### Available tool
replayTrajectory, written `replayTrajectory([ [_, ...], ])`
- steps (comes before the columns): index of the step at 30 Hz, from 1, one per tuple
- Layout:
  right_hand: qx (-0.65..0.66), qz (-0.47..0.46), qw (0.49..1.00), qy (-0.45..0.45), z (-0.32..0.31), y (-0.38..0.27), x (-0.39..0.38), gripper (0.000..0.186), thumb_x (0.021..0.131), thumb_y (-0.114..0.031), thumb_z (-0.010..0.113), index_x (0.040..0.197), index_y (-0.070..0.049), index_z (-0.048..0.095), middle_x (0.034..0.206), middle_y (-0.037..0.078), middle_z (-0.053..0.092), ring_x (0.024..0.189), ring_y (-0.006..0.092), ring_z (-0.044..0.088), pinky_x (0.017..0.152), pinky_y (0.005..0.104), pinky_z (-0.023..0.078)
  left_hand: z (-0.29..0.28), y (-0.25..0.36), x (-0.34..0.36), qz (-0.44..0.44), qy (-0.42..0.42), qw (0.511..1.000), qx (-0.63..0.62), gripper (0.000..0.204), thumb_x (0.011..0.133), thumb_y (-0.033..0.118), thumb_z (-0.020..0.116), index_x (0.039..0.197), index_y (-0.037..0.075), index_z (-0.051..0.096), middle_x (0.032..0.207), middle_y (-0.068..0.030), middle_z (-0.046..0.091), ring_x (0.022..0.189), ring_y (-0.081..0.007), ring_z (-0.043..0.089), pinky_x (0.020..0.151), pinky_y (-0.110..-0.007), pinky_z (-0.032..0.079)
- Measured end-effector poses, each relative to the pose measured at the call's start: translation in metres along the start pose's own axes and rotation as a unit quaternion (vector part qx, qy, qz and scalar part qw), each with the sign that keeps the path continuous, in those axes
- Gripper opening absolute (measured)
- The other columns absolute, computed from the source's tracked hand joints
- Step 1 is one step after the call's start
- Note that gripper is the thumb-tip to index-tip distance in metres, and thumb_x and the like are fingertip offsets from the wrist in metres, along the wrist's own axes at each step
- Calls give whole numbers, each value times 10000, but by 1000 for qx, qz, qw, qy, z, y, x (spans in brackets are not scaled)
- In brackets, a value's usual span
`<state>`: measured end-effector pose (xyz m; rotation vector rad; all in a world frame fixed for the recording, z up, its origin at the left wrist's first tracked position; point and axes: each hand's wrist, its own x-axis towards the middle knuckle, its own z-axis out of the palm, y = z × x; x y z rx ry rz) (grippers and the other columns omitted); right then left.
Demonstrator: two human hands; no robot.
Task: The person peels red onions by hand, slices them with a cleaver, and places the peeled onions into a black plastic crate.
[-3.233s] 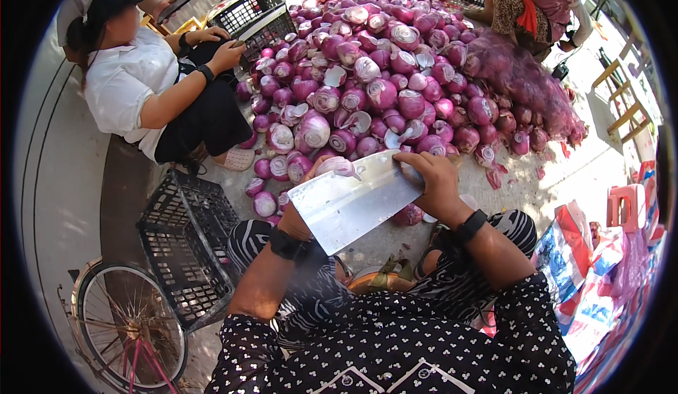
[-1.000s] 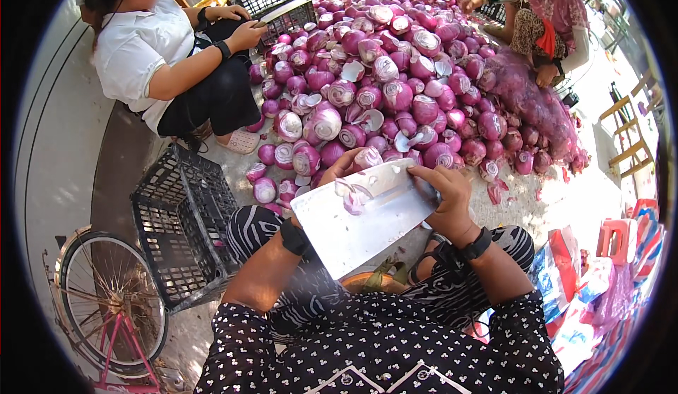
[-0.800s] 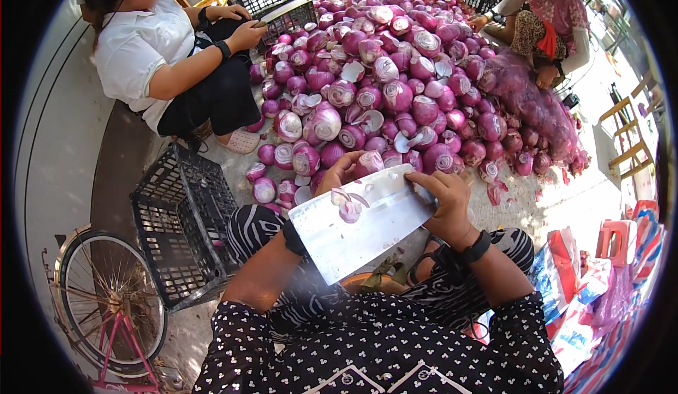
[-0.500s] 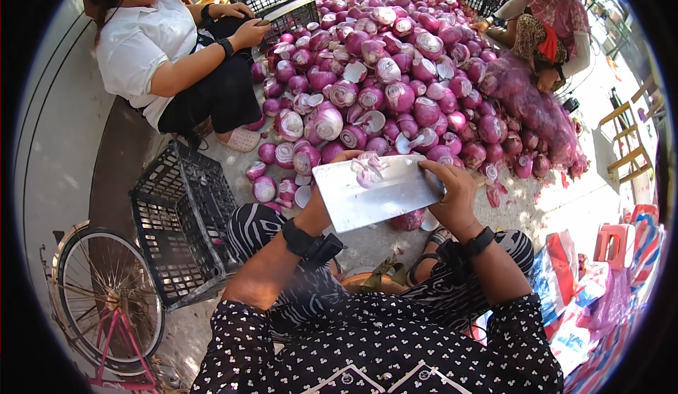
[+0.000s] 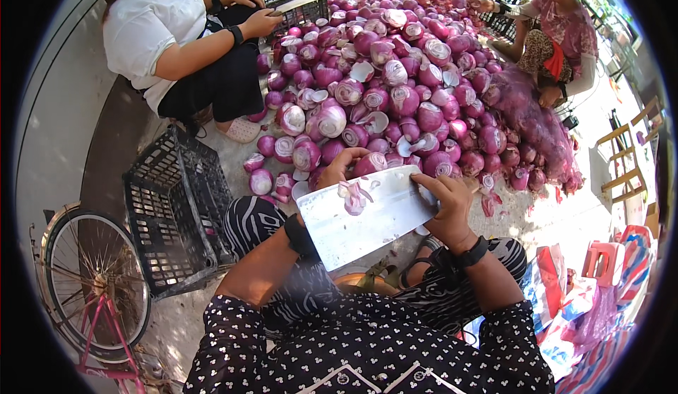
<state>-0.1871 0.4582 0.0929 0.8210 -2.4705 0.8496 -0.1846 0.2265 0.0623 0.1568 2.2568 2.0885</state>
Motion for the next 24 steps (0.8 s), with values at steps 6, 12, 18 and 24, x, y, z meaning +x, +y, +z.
replayTrajectory([
  [6,3,40,999,-5,4,15,-2,508,531,-49,708,1023,-156,646,685,43,541,666,265,562,601,379,410,1,-4,-2,23,-15,1000,-7,543,716,112,718,1193,37,469,1054,-86,579,969,-151,565,844,-257,460],
  [12,32,191,981,-27,12,29,-8,421,652,-58,687,1056,-174,663,815,97,673,733,245,645,663,327,471,-1,26,-9,65,-3,997,-30,640,707,123,746,1238,-8,413,1133,-103,554,970,-148,584,820,-292,489],
  [18,77,307,947,-55,8,33,-14,337,738,-39,641,1052,-157,678,619,24,583,550,96,513,531,268,407,-48,83,-22,99,104,974,-176,544,748,51,692,1221,13,425,1085,-66,536,978,-130,560,833,-271,482],
  [24,125,275,952,-49,5,23,-20,317,739,-1,642,1039,-99,675,612,-33,510,549,56,438,502,232,352,-152,102,-94,161,315,934,49,510,739,52,693,1194,15,465,1082,-72,547,937,-127,571,789,-259,486],
])
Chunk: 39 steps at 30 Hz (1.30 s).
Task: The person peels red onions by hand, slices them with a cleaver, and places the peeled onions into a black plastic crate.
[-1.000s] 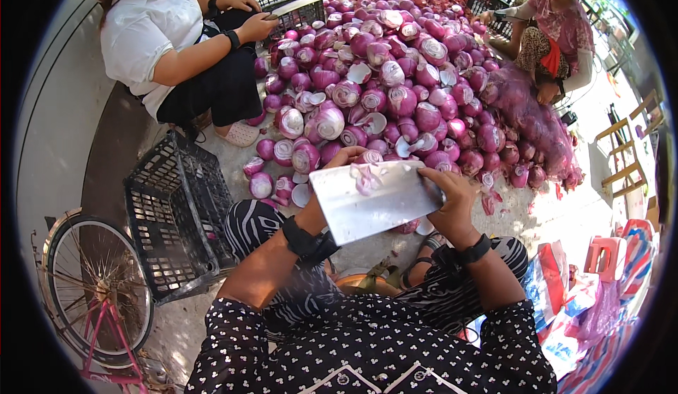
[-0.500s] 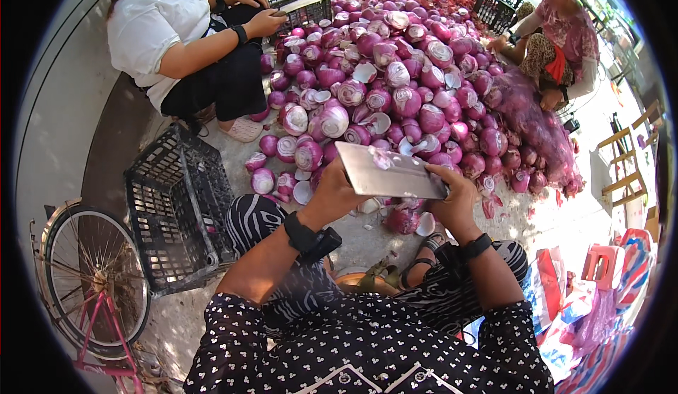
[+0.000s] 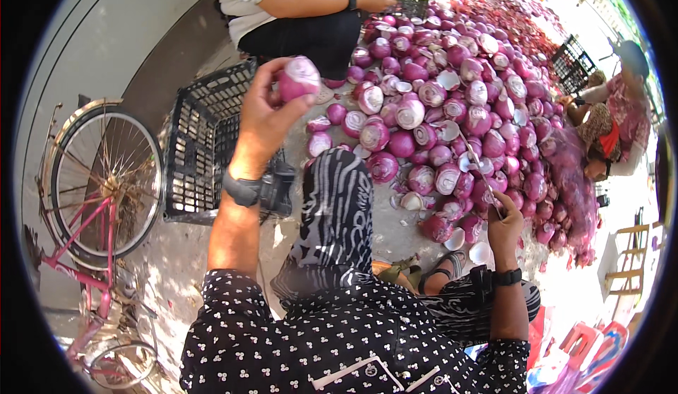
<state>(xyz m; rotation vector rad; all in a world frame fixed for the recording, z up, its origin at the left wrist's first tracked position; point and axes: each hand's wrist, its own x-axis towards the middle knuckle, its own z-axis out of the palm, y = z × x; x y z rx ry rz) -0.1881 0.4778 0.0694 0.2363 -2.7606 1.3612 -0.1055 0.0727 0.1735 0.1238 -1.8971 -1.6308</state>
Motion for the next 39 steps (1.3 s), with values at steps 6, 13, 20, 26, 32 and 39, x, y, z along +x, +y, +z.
replayTrajectory([
  [6,-42,-23,999,1,4,-6,-5,275,756,-41,662,1025,-99,681,576,-35,487,526,54,431,487,236,341,-93,-29,-47,-89,124,800,580,547,722,173,688,1219,45,500,1177,-137,532,1011,-265,582,882,-334,455],
  [13,-87,15,996,-31,14,-6,-11,289,751,-52,664,1034,-109,681,628,26,573,566,105,515,538,261,413,-28,-108,-57,-127,-33,935,330,440,738,182,692,1134,39,565,1100,-146,559,809,-223,629,715,-319,506],
  [20,-164,0,986,-24,17,-3,-24,314,729,-34,656,1028,-126,684,625,67,593,559,145,551,542,305,421,1,-261,-78,-247,-115,864,423,492,693,307,710,1120,106,572,1051,-232,551,994,-388,554,863,-433,453],
  [26,-193,90,977,-21,17,-18,-34,367,719,-20,636,1057,-157,670,603,81,585,542,157,550,540,304,429,-11,-315,-101,-301,-206,763,533,542,701,288,695,1193,141,521,1202,-225,447,1070,-407,499,890,-471,430],
  [32,-213,87,973,-15,10,-12,-46,396,703,13,602,1052,-163,666,770,146,666,673,231,651,598,334,477,-14,-361,-119,-177,-140,803,551,532,621,213,764,1097,119,547,1030,-196,495,978,-389,530,858,-453,447],
  [39,-176,47,982,-42,11,-18,-41,430,649,-99,589,1067,-184,647,840,139,657,786,335,623,692,442,475,-24,-400,-115,-418,-86,849,311,418,909,381,413,1135,54,543,1106,-142,586,906,-308,601,793,-416,480],
])
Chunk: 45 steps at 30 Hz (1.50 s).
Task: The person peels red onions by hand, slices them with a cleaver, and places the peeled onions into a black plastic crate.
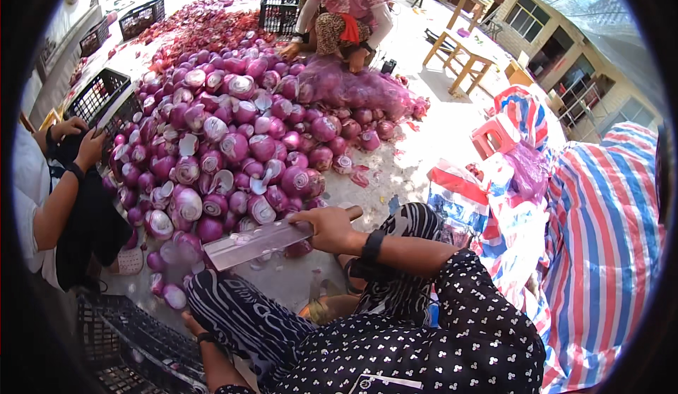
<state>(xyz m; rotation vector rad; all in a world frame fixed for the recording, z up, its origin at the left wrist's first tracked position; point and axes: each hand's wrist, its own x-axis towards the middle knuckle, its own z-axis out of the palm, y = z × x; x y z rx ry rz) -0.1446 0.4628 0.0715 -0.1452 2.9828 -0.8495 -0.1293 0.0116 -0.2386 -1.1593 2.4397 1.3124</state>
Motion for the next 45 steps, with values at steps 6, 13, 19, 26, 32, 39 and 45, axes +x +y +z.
replayTrajectory([
  [6,52,-45,996,55,4,11,13,506,592,-62,639,1090,-149,630,883,144,654,807,328,623,708,414,480,-38,51,-32,-56,-242,856,-454,391,919,344,472,1182,62,536,1154,-103,572,959,-250,588,852,-365,468],
  [13,181,-96,969,137,-19,4,17,628,569,-47,669,1182,-140,568,1004,152,637,914,326,615,787,399,480,-169,205,-151,187,-240,708,-638,443,925,317,504,1291,73,451,1277,-127,504,1106,-289,536,864,-414,516],
  [19,107,-96,970,197,-46,3,14,697,596,-17,613,1269,-93,447,1034,179,614,957,368,586,811,430,452,-123,322,-239,177,-396,627,-647,468,941,325,472,1327,70,397,1327,-166,447,1193,-346,465,878,-449,498],
  [26,189,-115,952,210,-46,6,12,672,669,16,551,1313,-127,418,998,216,606,902,411,593,765,435,469,-24,333,-247,126,-501,594,-617,474,874,178,503,1322,84,378,1313,-147,448,1171,-310,492,941,-499,453],
  [32,230,-116,939,226,-42,12,12,447,765,35,555,1199,-72,534,731,99,577,619,132,542,582,261,428,-16,319,-242,160,-507,616,-581,608,807,74,566,1352,142,306,1284,-132,456,1138,-314,515,907,-463,488],
  [39,145,-217,945,199,-41,-17,11,660,566,-45,692,1205,-144,561,816,73,597,731,267,589,634,341,427,-5,294,-213,138,-504,590,-615,620,798,-18,599,1333,133,323,1248,-94,472,1093,-248,542,888,-402,500],
  [45,36,-272,954,119,-32,-33,-2,709,505,-84,719,1194,-179,581,741,50,525,661,252,539,583,359,408,7,302,-230,204,-471,684,-518,607,797,-16,602,1325,122,336,1249,-94,470,1091,-246,541,892,-395,496],
])
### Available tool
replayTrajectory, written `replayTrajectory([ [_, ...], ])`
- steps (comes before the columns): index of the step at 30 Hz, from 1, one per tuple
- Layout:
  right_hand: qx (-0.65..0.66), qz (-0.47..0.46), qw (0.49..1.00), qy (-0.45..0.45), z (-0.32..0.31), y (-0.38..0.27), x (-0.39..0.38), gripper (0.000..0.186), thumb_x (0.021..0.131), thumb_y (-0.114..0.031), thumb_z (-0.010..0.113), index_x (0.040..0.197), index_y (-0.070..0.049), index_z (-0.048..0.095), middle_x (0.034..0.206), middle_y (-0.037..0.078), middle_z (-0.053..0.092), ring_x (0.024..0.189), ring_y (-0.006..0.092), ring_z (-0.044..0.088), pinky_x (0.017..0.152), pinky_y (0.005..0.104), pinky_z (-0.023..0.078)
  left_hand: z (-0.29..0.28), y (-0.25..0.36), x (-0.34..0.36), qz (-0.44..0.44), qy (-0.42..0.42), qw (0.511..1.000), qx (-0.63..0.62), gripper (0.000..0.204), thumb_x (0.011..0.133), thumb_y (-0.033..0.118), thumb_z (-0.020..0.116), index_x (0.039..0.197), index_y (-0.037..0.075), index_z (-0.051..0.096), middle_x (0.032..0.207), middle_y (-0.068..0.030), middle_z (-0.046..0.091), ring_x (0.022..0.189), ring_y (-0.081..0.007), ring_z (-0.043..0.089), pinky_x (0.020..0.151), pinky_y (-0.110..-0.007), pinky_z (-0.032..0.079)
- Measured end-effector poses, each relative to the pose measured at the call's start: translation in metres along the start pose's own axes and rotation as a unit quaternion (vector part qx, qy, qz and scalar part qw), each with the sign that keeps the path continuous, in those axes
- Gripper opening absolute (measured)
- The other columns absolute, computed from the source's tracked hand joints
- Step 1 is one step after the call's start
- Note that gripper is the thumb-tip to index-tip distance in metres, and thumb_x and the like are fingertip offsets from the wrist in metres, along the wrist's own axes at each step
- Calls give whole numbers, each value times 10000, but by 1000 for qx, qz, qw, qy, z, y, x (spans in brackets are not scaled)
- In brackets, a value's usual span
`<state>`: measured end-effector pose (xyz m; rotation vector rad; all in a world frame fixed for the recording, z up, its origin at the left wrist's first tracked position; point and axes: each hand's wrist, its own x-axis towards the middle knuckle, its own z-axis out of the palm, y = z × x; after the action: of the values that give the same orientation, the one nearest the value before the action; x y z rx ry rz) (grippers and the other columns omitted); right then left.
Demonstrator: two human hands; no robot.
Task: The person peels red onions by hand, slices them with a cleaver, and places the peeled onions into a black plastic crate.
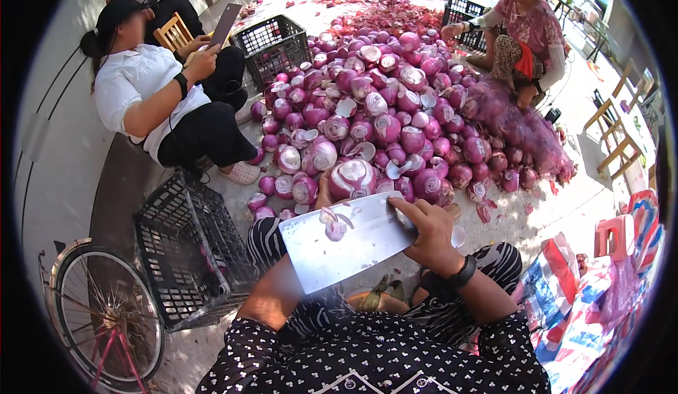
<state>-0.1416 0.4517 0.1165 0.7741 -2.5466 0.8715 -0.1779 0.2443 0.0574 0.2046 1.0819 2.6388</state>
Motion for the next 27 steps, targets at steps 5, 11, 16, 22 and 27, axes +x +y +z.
replayTrajectory([
  [5,10,-19,1000,6,2,-5,1,631,551,-93,717,1165,-178,603,720,46,524,624,237,534,571,355,410,-1,-1,-2,5,8,999,53,597,797,-15,604,1319,113,346,1250,-94,469,1089,-244,540,895,-388,492],
  [11,-1,-21,999,27,6,3,0,562,596,-124,728,1144,-177,616,702,42,513,598,221,526,550,348,405,-3,-5,1,3,7,997,75,584,797,-13,607,1312,102,359,1251,-94,467,1087,-241,539,899,-380,487],
  [16,-6,-20,1000,23,5,9,-1,562,598,-126,729,1146,-182,616,690,38,497,590,218,519,541,344,403,-5,-12,6,3,4,997,83,574,796,-12,610,1306,93,369,1252,-93,465,1085,-239,539,902,-374,483],
  [22,-1,-25,1000,14,6,14,-1,618,571,-122,734,1170,-196,600,707,40,503,608,229,526,550,354,408,-6,-9,2,-4,-7,996,90,562,796,-10,613,1299,82,381,1253,-93,464,1083,-237,538,905,-366,478],
  [27,1,26,1000,0,9,35,-3,713,491,-108,751,1180,-207,594,716,46,510,641,251,539,572,367,419,-6,7,-9,-44,-57,996,48,552,796,-9,615,1293,72,392,1254,-93,462,1081,-234,537,908,-359,474],
])
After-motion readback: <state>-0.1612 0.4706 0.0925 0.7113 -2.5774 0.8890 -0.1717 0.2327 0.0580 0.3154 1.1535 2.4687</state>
